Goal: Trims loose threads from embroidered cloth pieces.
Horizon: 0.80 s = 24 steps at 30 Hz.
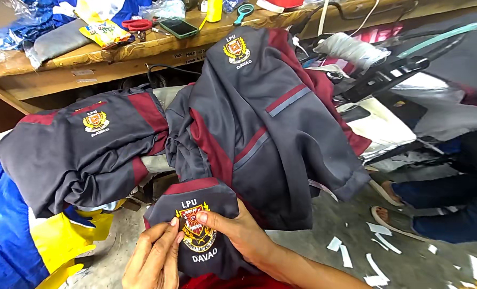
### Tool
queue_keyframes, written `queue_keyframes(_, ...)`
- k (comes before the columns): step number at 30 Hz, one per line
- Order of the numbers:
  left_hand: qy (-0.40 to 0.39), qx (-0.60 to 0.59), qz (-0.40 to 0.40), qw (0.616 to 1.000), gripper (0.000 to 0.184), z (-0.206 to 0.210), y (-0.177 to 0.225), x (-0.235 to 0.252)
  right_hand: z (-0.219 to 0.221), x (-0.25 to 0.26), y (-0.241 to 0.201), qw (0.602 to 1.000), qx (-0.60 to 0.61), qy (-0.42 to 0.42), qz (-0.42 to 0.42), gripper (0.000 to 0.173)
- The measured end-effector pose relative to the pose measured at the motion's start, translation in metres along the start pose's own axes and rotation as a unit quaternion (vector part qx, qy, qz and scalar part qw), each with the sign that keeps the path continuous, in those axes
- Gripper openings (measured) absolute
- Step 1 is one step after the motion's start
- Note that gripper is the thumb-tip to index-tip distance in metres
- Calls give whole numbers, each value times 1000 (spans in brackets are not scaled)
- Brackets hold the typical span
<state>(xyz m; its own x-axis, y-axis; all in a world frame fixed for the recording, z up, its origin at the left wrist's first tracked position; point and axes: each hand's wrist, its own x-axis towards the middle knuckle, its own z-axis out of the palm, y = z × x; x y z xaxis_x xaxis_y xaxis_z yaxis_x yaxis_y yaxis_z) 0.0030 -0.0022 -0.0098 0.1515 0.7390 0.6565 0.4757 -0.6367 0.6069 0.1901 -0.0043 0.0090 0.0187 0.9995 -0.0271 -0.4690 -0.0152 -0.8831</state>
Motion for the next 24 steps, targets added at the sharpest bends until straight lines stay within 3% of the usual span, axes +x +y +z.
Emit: queue_keyframes(24,-11,-3,-16,1000,17,-7,-2,3,-5,2,0,999,-23,-20,-10,22)
